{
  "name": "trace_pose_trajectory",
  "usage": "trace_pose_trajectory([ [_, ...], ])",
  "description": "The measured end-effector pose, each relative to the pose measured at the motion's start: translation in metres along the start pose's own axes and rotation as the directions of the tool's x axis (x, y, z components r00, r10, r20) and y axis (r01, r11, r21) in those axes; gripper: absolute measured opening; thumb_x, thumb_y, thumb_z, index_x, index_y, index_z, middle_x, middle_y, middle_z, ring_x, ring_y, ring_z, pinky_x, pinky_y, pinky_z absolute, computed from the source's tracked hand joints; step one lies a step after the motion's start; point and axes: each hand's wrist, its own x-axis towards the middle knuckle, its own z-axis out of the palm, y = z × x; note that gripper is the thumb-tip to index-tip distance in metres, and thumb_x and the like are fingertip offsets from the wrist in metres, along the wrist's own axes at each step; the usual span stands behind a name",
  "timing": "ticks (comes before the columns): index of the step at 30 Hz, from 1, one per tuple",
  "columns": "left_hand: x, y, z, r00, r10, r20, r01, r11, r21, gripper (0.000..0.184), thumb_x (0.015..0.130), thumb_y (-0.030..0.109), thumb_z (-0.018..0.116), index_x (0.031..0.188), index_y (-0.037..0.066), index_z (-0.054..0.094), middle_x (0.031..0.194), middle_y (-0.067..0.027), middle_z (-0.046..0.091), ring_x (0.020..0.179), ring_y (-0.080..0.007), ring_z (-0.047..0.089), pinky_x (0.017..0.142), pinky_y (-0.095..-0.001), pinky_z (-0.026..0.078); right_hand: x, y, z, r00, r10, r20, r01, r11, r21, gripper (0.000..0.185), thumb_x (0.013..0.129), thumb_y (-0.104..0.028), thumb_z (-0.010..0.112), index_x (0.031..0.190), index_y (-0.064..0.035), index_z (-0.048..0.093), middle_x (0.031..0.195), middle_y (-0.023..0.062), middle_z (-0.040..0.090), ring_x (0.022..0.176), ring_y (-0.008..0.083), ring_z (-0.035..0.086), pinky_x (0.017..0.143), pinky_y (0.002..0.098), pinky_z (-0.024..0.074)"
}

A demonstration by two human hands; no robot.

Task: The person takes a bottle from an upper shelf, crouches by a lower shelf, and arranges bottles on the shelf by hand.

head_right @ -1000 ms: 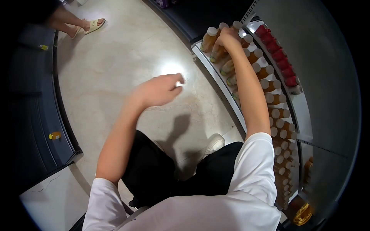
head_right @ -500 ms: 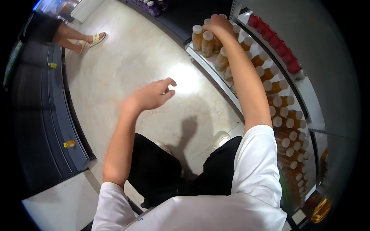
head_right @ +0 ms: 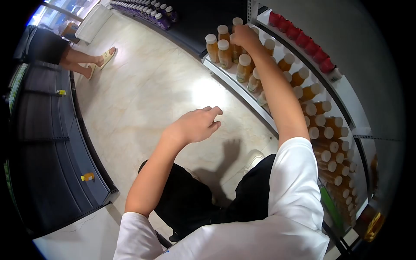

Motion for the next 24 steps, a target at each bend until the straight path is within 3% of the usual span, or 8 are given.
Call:
trace_pose_trajectory([
  [7,0.003,-0.022,0.002,0.999,-0.012,-0.030,0.010,0.998,-0.068,0.037,0.101,0.029,0.049,0.130,0.006,0.052,0.121,-0.0178,0.064,0.107,-0.0356,0.064,0.094,-0.0452,0.049,0.019,0.009,0.024,0.994,0.031,-0.103,-0.033,0.999,-0.020,0.041,0.073,-0.033,0.077,0.104,-0.0068,0.074,0.104,0.0199,0.073,0.100,0.0338,0.070,0.086,0.0435,0.0558],
  [11,0.007,-0.017,0.000,0.999,-0.036,0.009,0.036,0.999,-0.040,0.037,0.101,0.029,0.049,0.131,0.007,0.052,0.122,-0.0174,0.063,0.107,-0.0353,0.064,0.094,-0.0448,0.050,0.020,0.007,0.017,0.996,0.053,-0.074,-0.055,0.998,-0.024,0.043,0.072,-0.034,0.078,0.106,-0.0079,0.074,0.104,0.0196,0.073,0.099,0.0339,0.070,0.086,0.0431,0.0559],
  [13,0.010,-0.018,0.002,1.000,-0.006,0.014,0.007,0.999,-0.043,0.037,0.101,0.029,0.049,0.131,0.007,0.052,0.122,-0.0175,0.063,0.108,-0.0360,0.064,0.094,-0.0450,0.050,0.013,0.006,0.001,1.000,0.018,0.019,-0.018,1.000,0.002,0.046,0.071,-0.035,0.079,0.108,-0.0077,0.073,0.105,0.0194,0.073,0.099,0.0337,0.070,0.085,0.0423,0.0559],
  [17,0.010,-0.016,0.003,0.999,0.049,0.001,-0.049,0.998,-0.027,0.038,0.101,0.029,0.048,0.131,0.006,0.051,0.121,-0.0185,0.062,0.108,-0.0380,0.062,0.095,-0.0462,0.049,0.044,0.037,-0.009,1.000,-0.015,-0.011,0.016,0.997,0.080,0.049,0.072,-0.038,0.079,0.110,-0.0077,0.072,0.105,0.0185,0.073,0.099,0.0331,0.070,0.086,0.0420,0.0554],
  [19,0.009,-0.014,0.005,0.998,0.056,-0.014,-0.056,0.998,-0.018,0.038,0.101,0.028,0.049,0.131,0.005,0.050,0.121,-0.0192,0.062,0.108,-0.0386,0.062,0.095,-0.0468,0.049,0.049,0.050,-0.014,0.946,-0.032,-0.323,0.026,0.999,-0.025,0.055,0.073,-0.045,0.077,0.114,-0.0080,0.071,0.106,0.0155,0.073,0.099,0.0327,0.071,0.087,0.0400,0.0554],
  [20,0.009,-0.014,0.005,0.998,0.063,-0.029,-0.063,0.998,0.003,0.039,0.101,0.028,0.049,0.132,0.005,0.050,0.120,-0.0200,0.062,0.107,-0.0392,0.062,0.095,-0.0475,0.049,0.050,0.056,-0.011,0.948,-0.032,-0.317,0.024,0.999,-0.029,0.055,0.073,-0.045,0.077,0.114,-0.0080,0.071,0.106,0.0155,0.073,0.099,0.0327,0.071,0.087,0.0400,0.0554],
  [22,0.008,-0.013,0.004,0.997,0.078,-0.014,-0.078,0.997,0.003,0.039,0.101,0.028,0.049,0.131,0.004,0.050,0.120,-0.0204,0.063,0.107,-0.0396,0.062,0.095,-0.0479,0.049,0.038,0.058,-0.014,0.975,0.116,-0.191,-0.166,0.948,-0.271,0.052,0.075,-0.049,0.074,0.114,-0.0144,0.072,0.109,0.0142,0.073,0.104,0.0315,0.070,0.087,0.0472,0.0538],
  [24,0.008,-0.013,0.003,0.996,0.093,-0.005,-0.093,0.996,0.005,0.039,0.101,0.028,0.049,0.131,0.004,0.050,0.119,-0.0208,0.063,0.106,-0.0401,0.062,0.094,-0.0483,0.050,0.022,0.060,-0.003,0.974,0.106,-0.203,-0.166,0.936,-0.310,0.051,0.076,-0.048,0.074,0.114,-0.0139,0.072,0.111,0.0143,0.073,0.106,0.0318,0.069,0.090,0.0488,0.0522],
])
